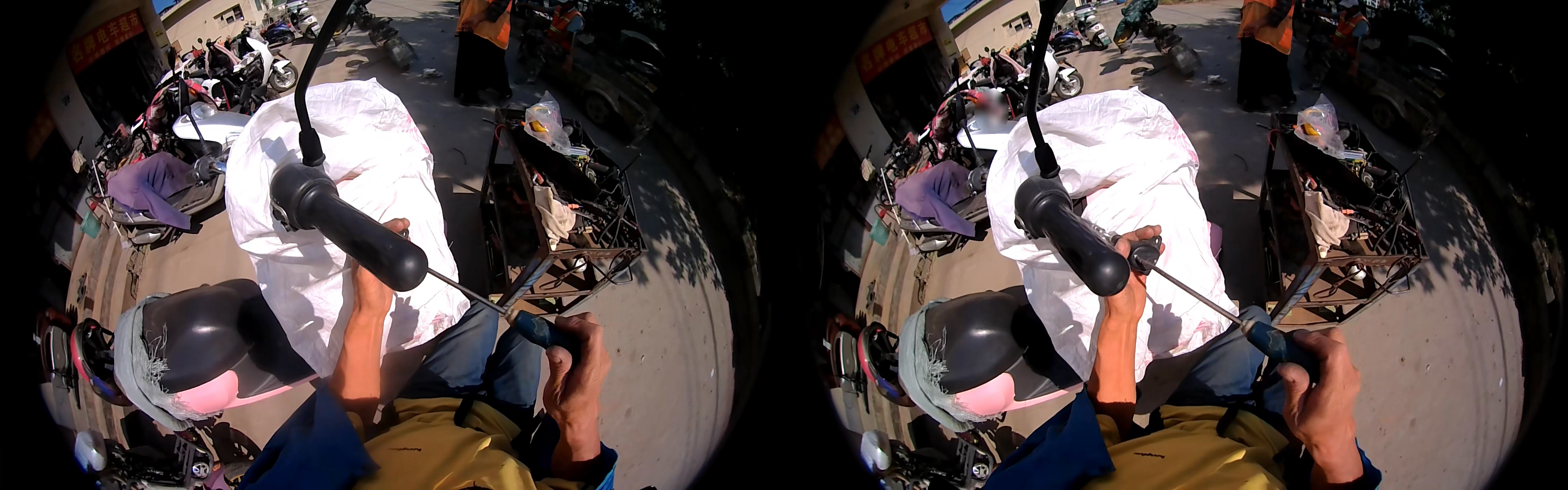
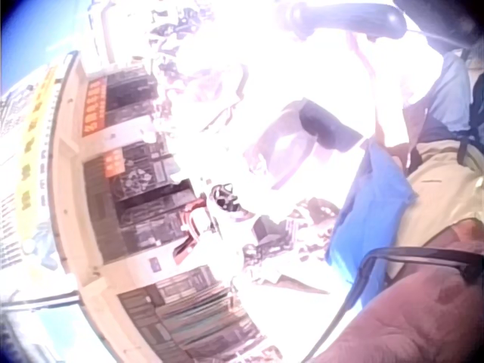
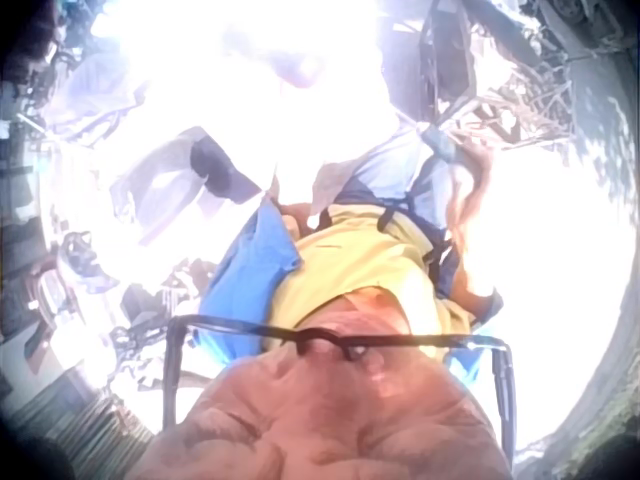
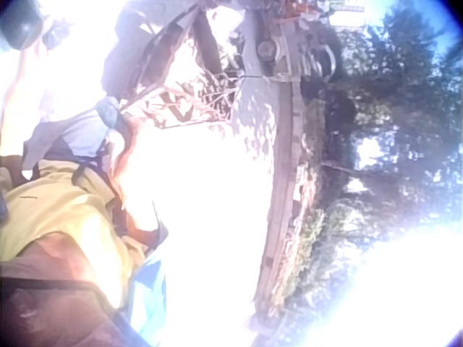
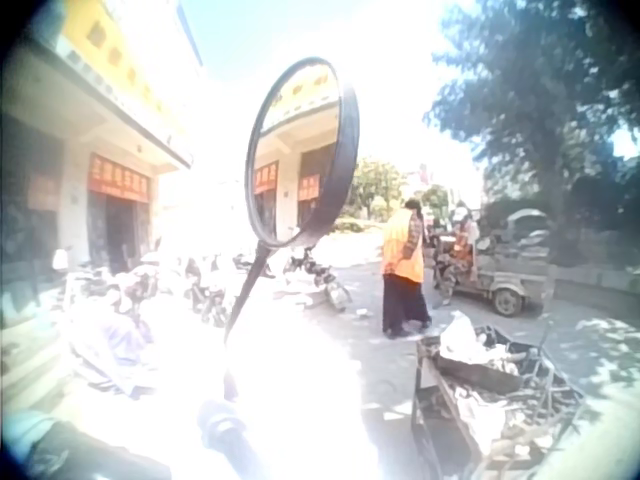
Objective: The person uses a screwdriver to remove a screw from the handlebar assembly of a scooter. They then manipulate a small black component and a cable near the handlebar, appearing to adjust or replace a part of the control mechanism.
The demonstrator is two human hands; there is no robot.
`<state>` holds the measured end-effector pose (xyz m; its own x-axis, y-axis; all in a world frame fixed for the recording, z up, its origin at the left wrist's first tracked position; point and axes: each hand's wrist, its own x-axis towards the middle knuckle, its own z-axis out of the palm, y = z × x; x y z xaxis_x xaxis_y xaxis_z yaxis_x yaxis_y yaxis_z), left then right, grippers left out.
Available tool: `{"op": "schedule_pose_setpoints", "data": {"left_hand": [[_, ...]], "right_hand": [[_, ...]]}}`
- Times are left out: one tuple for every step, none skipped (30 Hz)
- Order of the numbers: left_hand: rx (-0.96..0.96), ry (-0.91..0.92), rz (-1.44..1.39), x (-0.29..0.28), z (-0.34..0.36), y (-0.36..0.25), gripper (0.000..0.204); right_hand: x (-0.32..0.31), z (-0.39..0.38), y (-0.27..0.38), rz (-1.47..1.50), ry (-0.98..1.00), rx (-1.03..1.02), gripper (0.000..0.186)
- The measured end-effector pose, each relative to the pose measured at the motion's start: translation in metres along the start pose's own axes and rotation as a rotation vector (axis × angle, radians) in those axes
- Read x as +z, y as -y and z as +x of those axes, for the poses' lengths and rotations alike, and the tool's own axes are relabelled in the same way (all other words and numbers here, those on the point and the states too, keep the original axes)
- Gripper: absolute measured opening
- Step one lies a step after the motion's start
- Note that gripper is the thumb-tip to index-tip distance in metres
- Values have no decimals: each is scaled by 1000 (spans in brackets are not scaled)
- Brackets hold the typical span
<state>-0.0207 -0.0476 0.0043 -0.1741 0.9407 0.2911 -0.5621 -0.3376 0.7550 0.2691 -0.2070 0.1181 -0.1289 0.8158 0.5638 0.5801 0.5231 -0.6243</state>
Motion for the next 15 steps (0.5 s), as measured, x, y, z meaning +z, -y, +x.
{"op": "schedule_pose_setpoints", "data": {"left_hand": [[6, -4, -7, 2, 0, 0, 47], [12, -12, -9, 2, -1, -1, 47], [4, -10, -22, 2, -1, -1, 46], [-4, -8, -34, 3, -1, -1, 46], [-14, -5, -47, 3, -1, -1, 46], [-12, -8, -43, 3, -1, -2, 46], [-10, -10, -39, 3, -1, -2, 46], [-7, -17, -36, 3, -2, -3, 46], [-11, -18, -42, 3, -2, -3, 46], [-14, -19, -48, 2, -2, -3, 46], [-18, -16, -56, 4, -1, -3, 46], [-7, -13, -54, 4, -1, -3, 45], [4, -10, -52, 5, -1, -3, 45], [14, -10, -45, 5, -2, -3, 45], [6, -16, -39, 5, -2, -3, 45]], "right_hand": [[-2, -5, -4, -9, 43, 7, 50], [-1, 3, 3, -28, 25, -147, 48], [-3, 10, 5, -32, 52, -240, 50], [-6, 16, 6, -36, 79, -334, 52], [-4, 17, 10, -42, 54, -307, 52], [-2, 18, 13, -46, 30, -280, 52], [-1, 19, 16, -49, 5, -251, 53], [4, 18, 19, -27, -71, -145, 52], [2, 15, 16, -10, -43, -48, 50], [0, 11, 14, 5, -16, 49, 49], [-3, 7, 10, 2, 6, 21, 47], [-3, 3, 7, -1, 28, -6, 46], [-3, 1, 5, -4, 50, -33, 44], [-1, 2, 5, 17, 21, -145, 43], [-2, 6, 5, -1, 53, -221, 45]]}}
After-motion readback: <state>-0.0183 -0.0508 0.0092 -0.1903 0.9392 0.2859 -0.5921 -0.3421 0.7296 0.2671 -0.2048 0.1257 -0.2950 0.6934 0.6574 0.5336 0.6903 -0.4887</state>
